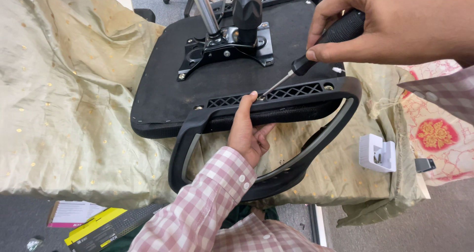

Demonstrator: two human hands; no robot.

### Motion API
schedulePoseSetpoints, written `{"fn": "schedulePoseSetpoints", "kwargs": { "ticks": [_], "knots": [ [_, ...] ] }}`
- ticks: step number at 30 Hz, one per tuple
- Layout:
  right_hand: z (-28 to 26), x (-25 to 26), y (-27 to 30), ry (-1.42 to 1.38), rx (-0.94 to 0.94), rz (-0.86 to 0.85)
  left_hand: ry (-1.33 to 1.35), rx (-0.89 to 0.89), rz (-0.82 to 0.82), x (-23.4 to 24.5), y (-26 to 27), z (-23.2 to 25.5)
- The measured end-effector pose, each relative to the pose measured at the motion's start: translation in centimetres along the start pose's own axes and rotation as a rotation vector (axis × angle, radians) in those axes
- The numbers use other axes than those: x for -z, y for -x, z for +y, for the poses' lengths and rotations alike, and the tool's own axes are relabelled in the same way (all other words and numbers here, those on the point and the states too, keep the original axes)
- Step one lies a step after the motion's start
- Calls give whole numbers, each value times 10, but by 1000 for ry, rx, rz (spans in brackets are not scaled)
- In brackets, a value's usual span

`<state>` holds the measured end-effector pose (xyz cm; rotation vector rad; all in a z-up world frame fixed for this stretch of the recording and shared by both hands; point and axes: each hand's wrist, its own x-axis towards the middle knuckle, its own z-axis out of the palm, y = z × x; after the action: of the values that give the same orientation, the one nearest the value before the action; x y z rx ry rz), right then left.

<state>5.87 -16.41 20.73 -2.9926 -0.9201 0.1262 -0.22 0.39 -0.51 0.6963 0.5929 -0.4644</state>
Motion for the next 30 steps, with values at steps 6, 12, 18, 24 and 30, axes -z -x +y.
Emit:
{"fn": "schedulePoseSetpoints", "kwargs": {
  "ticks": [6,12,18,24,30],
  "knots": [
    [-8,6,-17,253,-119,-90,-64,3,33,0,1,-1],
    [-24,14,-26,239,-139,-62,-71,3,19,2,1,-2],
    [-24,17,-28,274,-97,-50,-104,16,4,2,4,0],
    [-18,16,-28,296,-49,-4,-139,16,-22,1,8,2],
    [-6,6,-33,-46,256,305,-169,12,-26,1,10,3]
  ]
}}
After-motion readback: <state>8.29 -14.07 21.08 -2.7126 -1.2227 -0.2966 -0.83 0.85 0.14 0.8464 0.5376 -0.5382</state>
